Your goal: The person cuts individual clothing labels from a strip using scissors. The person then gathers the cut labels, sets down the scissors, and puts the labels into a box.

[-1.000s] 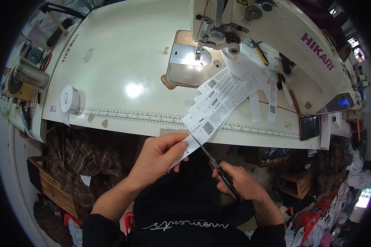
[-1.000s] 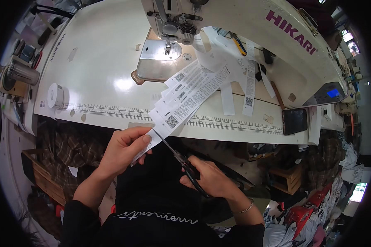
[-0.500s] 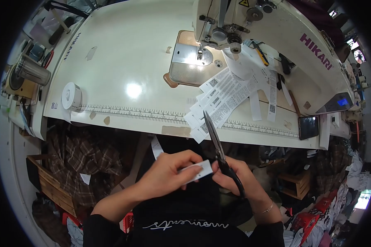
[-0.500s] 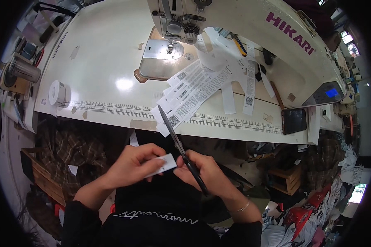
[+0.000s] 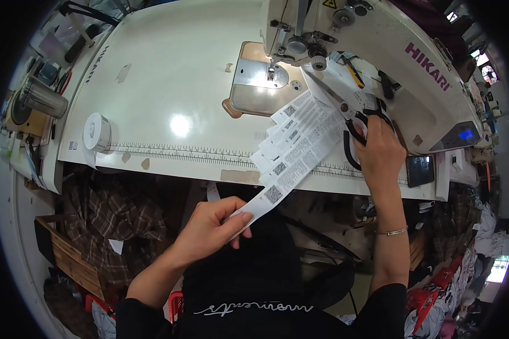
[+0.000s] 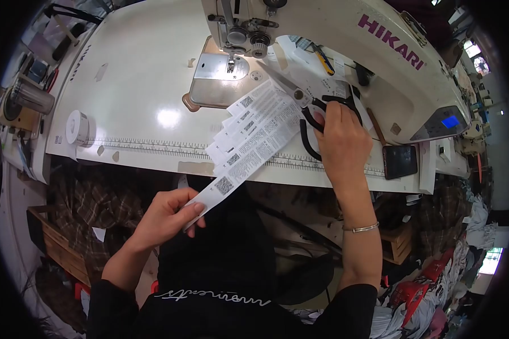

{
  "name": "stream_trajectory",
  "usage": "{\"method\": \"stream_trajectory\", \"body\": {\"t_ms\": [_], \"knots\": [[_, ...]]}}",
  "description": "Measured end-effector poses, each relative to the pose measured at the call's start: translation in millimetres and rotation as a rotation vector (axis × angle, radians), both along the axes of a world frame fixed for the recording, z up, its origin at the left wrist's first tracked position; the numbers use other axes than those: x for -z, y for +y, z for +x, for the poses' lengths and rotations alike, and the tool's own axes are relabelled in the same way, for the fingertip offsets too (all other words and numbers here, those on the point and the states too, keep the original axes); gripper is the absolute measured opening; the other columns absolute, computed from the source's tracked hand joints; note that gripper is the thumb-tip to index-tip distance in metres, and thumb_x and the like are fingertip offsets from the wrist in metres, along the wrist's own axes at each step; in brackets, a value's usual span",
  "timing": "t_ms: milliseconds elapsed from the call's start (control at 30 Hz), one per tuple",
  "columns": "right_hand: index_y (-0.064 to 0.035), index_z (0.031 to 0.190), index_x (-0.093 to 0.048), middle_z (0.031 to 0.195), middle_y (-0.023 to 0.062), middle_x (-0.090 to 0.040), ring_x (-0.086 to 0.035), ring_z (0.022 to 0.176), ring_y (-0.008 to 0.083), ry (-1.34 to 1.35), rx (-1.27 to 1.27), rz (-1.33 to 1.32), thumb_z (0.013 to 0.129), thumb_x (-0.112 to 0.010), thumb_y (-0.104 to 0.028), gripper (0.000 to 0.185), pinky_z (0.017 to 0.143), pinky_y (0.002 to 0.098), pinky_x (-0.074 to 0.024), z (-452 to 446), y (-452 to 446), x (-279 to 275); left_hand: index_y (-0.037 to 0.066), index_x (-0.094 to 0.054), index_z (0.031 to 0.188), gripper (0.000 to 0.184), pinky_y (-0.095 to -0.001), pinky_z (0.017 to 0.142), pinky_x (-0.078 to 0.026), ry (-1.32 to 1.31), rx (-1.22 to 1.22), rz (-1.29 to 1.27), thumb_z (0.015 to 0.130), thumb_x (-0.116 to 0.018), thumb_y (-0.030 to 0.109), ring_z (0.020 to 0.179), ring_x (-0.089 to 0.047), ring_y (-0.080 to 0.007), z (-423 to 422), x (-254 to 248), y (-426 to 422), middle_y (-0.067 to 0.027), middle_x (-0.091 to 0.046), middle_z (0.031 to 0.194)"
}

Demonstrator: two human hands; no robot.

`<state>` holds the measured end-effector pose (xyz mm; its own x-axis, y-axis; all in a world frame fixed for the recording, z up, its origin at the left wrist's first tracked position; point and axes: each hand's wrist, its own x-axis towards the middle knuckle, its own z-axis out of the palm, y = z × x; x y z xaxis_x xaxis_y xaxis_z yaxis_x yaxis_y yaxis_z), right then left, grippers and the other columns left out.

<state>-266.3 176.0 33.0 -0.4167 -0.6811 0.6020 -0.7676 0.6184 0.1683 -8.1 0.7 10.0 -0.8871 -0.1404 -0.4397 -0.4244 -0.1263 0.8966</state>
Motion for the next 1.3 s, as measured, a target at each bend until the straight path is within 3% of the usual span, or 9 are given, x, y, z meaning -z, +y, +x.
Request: {"method": "stream_trajectory", "body": {"t_ms": [133, 267, 433, 667, 733, 867, 967, 1067, 1300], "knots": [[-0.0037, 0.093, -0.055, 0.075, 0.0089, -0.059, -0.059, 0.065, 0.0282, -0.298, 0.085, -0.007, 0.066, -0.076, -0.014, 0.035, 0.055, 0.0365, -0.0461, 37.3, 23.0, -9.0, -0.001, -0.062, 0.096, 0.021, -0.0180, 0.048, -0.041, 0.011, -0.080, 0.060, 0.094, -0.055, 0.018, 0.053, -0.055, -0.0040, -6.9, 1.9, 0.6, -0.0008, -0.063, 0.069], [-0.0033, 0.079, -0.056, 0.062, 0.0066, -0.051, -0.049, 0.051, 0.0184, -1.291, -0.214, 0.073, 0.071, -0.078, -0.021, 0.029, 0.049, 0.0307, -0.0406, 95.5, 48.9, -21.7, -0.001, -0.062, 0.097, 0.021, -0.0175, 0.048, -0.040, 0.014, -0.111, 0.107, 0.094, -0.054, 0.019, 0.053, -0.054, -0.0039, -9.1, 0.5, -0.4, -0.0003, -0.062, 0.070], [-0.0026, 0.089, -0.053, 0.068, 0.0092, -0.055, -0.054, 0.060, 0.0191, -1.870, -0.188, 0.274, 0.076, -0.075, -0.029, 0.037, 0.057, 0.0333, -0.0426, 120.5, 73.7, 13.7, 0.000, -0.062, 0.098, 0.021, -0.0171, 0.048, -0.040, 0.015, -0.156, 0.132, 0.094, -0.053, 0.019, 0.053, -0.054, -0.0038, -12.2, -1.6, -0.2, -0.0002, -0.062, 0.070], [-0.0023, 0.101, -0.051, 0.066, 0.0043, -0.047, -0.045, 0.058, 0.0141, -1.745, -0.290, 0.254, 0.079, -0.073, -0.035, 0.045, 0.055, 0.0292, -0.0379, 127.7, 49.0, 22.2, 0.001, -0.061, 0.096, 0.021, -0.0170, 0.048, -0.040, 0.033, -0.125, 0.150, 0.094, -0.053, 0.019, 0.053, -0.054, -0.0038, -14.1, -0.3, 4.2, -0.0004, -0.063, 0.070], [-0.0031, 0.093, -0.047, 0.071, 0.0105, -0.053, -0.056, 0.066, 0.0272, -1.740, -0.266, 0.295, 0.078, -0.072, -0.039, 0.046, 0.059, 0.0377, -0.0427, 126.5, 43.9, 18.9, 0.000, -0.061, 0.095, 0.021, -0.0170, 0.048, -0.040, 0.033, -0.125, 0.130, 0.094, -0.053, 0.019, 0.053, -0.054, -0.0038, -14.1, -0.6, 2.7, -0.0005, -0.063, 0.069], [-0.0035, 0.093, -0.046, 0.071, 0.0101, -0.053, -0.055, 0.063, 0.0267, -1.746, -0.268, 0.303, 0.078, -0.073, -0.039, 0.047, 0.058, 0.0373, -0.0425, 125.6, 42.4, 20.2, 0.000, -0.062, 0.093, 0.020, -0.0173, 0.047, -0.040, 0.030, -0.104, 0.119, 0.094, -0.053, 0.019, 0.052, -0.054, -0.0040, -16.7, -0.6, 0.8, -0.0007, -0.063, 0.069], [-0.0014, 0.096, -0.053, 0.061, 0.0045, -0.045, -0.043, 0.055, 0.0139, -1.716, -0.283, 0.202, 0.078, -0.073, -0.042, 0.049, 0.053, 0.0294, -0.0365, 126.8, 40.4, 21.6, 0.000, -0.062, 0.093, 0.021, -0.0175, 0.047, -0.040, 0.026, -0.107, 0.109, 0.094, -0.053, 0.018, 0.052, -0.054, -0.0040, -18.7, -0.8, 0.5, -0.0008, -0.063, 0.069], [-0.0016, 0.085, -0.049, 0.063, 0.0078, -0.051, -0.051, 0.056, 0.0230, -1.673, -0.205, 0.285, 0.078, -0.074, -0.033, 0.041, 0.054, 0.0352, -0.0412, 124.5, 34.1, 18.1, 0.000, -0.062, 0.094, 0.020, -0.0174, 0.047, -0.040, 0.034, -0.123, 0.113, 0.094, -0.053, 0.018, 0.052, -0.054, -0.0038, -19.5, 0.3, -0.9, -0.0006, -0.063, 0.068], [-0.0010, 0.083, -0.052, 0.061, 0.0040, -0.051, -0.046, 0.055, 0.0117, -1.871, -0.176, 0.105, 0.079, -0.074, -0.022, 0.031, 0.051, 0.0292, -0.0395, 123.8, 34.4, 25.7, 0.000, -0.061, 0.093, 0.019, -0.0182, 0.048, -0.042, -0.004, -0.065, 0.102, 0.093, -0.054, 0.018, 0.054, -0.055, -0.0043, -4.6, -0.5, -0.9, -0.0018, -0.063, 0.069]]}}
